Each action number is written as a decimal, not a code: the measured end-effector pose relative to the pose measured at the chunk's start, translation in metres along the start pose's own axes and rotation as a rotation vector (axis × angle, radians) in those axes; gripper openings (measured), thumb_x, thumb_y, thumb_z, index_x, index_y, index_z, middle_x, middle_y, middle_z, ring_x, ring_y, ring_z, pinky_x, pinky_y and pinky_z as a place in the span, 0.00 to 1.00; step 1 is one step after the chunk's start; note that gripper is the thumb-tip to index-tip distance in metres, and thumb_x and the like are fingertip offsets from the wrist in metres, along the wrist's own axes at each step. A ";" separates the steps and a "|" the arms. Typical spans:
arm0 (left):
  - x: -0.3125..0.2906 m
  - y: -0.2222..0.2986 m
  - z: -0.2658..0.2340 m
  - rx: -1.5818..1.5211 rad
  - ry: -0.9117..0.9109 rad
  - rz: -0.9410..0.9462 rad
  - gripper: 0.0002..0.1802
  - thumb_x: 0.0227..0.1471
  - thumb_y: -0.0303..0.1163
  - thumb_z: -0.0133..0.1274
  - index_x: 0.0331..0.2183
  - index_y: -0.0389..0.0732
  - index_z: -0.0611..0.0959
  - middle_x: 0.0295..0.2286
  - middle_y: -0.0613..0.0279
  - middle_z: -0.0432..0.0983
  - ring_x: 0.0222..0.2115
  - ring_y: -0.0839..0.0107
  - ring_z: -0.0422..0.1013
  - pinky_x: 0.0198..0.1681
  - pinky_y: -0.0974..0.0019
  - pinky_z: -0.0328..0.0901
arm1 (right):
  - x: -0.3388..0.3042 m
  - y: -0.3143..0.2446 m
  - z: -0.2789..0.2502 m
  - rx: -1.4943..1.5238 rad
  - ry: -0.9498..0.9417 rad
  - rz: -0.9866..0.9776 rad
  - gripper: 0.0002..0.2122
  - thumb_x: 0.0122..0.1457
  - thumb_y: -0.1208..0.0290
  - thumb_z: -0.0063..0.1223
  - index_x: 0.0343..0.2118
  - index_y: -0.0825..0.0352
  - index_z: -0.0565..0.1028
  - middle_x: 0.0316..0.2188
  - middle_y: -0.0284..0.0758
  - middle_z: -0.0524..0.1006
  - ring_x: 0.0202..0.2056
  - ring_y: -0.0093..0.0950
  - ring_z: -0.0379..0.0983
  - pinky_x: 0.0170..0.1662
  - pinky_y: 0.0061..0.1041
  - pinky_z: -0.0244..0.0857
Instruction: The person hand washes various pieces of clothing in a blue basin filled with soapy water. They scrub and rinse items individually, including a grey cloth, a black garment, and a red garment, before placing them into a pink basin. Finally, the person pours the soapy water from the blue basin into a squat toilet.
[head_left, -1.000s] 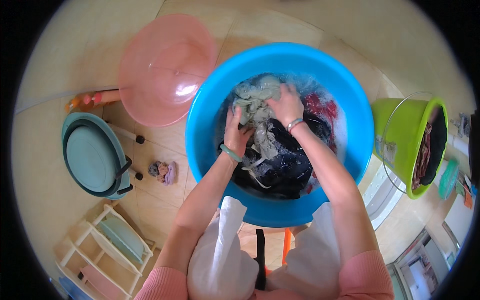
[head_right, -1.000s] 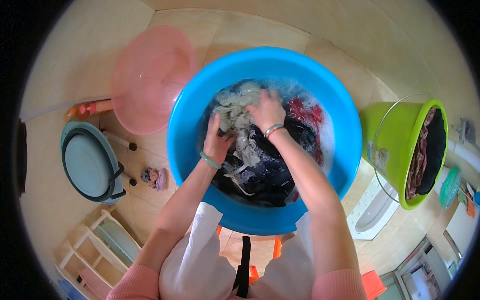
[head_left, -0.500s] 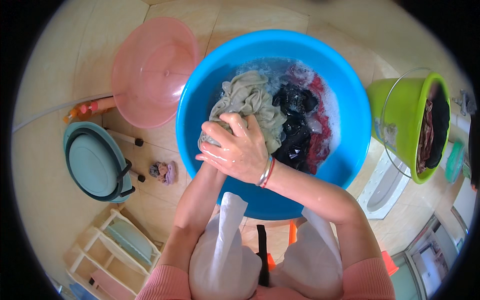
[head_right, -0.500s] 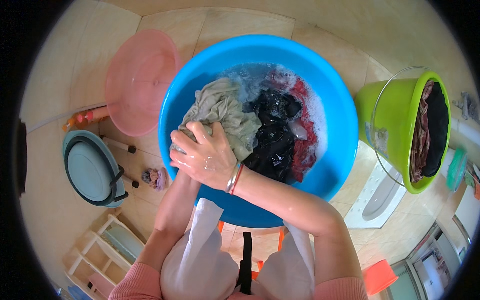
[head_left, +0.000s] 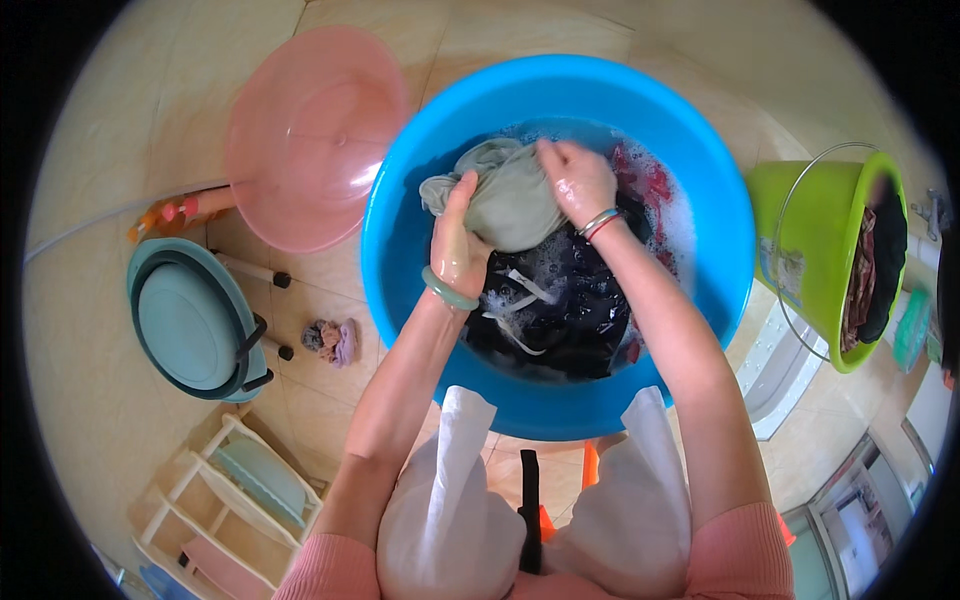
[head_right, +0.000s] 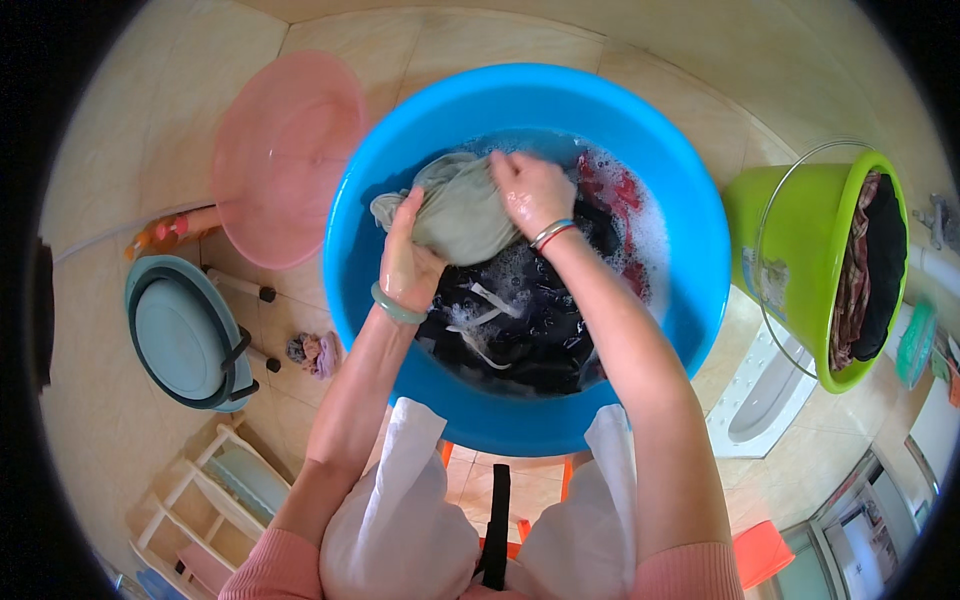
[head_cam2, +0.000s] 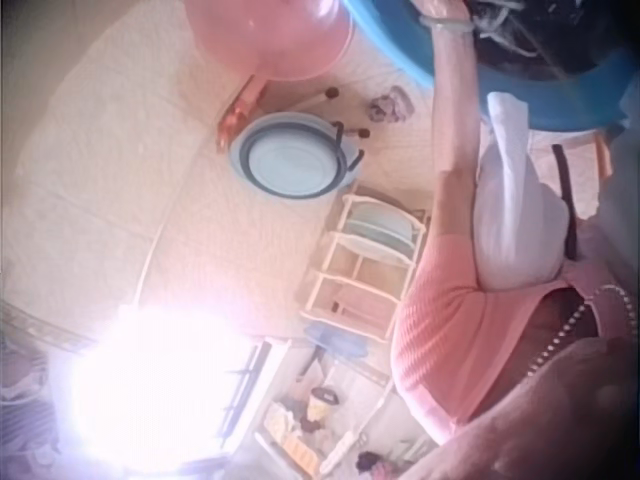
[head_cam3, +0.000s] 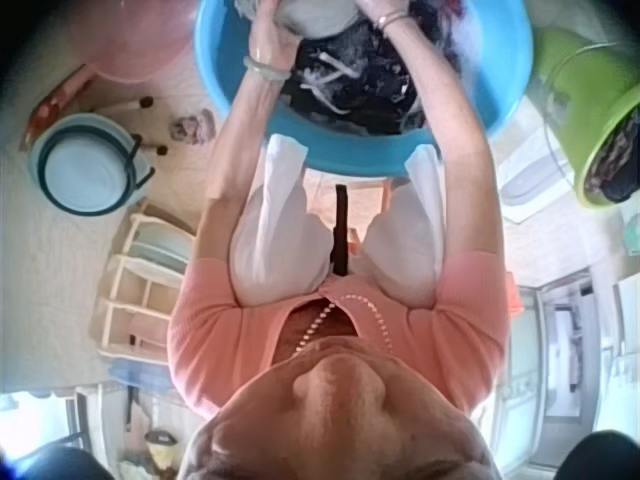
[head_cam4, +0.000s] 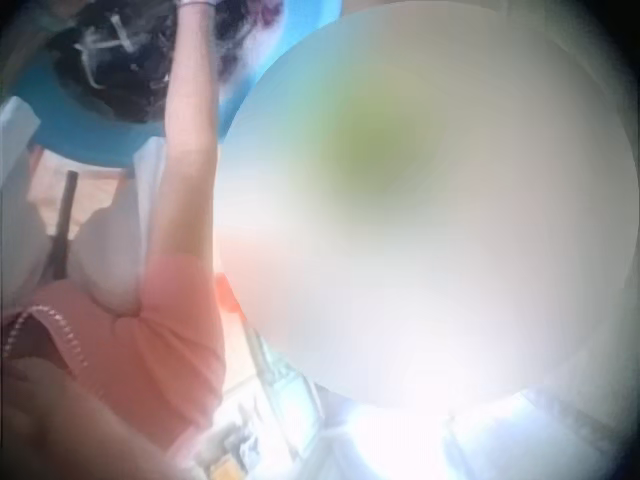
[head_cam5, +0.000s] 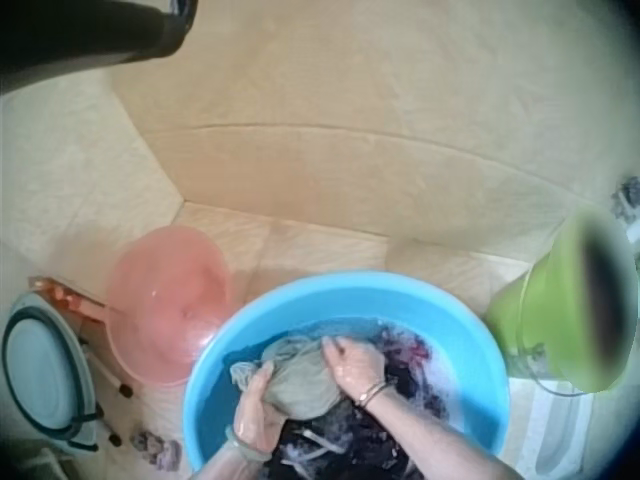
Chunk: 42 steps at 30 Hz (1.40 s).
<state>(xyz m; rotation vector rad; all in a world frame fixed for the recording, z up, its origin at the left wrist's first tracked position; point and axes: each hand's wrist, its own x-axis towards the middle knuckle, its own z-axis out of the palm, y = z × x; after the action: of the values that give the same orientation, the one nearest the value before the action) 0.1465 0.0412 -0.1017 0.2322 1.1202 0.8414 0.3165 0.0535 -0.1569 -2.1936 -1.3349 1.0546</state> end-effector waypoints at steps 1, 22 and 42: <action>0.006 -0.002 -0.007 0.003 0.017 0.003 0.28 0.56 0.46 0.54 0.54 0.44 0.69 0.52 0.66 0.67 0.55 0.67 0.62 0.57 0.52 0.57 | 0.011 0.019 0.001 0.087 0.110 -0.046 0.21 0.62 0.50 0.42 0.35 0.64 0.78 0.36 0.42 0.77 0.38 0.46 0.73 0.42 0.41 0.67; -0.019 -0.001 -0.019 -0.209 -0.279 -0.395 0.22 0.59 0.43 0.47 0.48 0.38 0.75 0.40 0.55 0.77 0.39 0.63 0.75 0.46 0.59 0.69 | -0.146 -0.055 -0.056 0.540 -0.221 -0.757 0.14 0.45 0.79 0.65 0.37 0.63 0.77 0.39 0.34 0.72 0.43 0.31 0.70 0.46 0.28 0.67; -0.048 -0.030 0.001 -0.421 -0.529 -0.573 0.38 0.57 0.64 0.37 0.60 0.50 0.64 0.57 0.60 0.63 0.57 0.65 0.61 0.59 0.50 0.58 | -0.101 -0.008 -0.058 0.770 0.176 -0.381 0.14 0.49 0.74 0.64 0.36 0.66 0.71 0.42 0.35 0.73 0.44 0.25 0.69 0.46 0.26 0.65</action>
<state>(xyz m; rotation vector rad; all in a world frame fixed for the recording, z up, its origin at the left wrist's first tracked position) 0.1534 -0.0122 -0.0839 -0.2075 0.4505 0.4408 0.3275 -0.0265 -0.0725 -1.3659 -0.9811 0.9756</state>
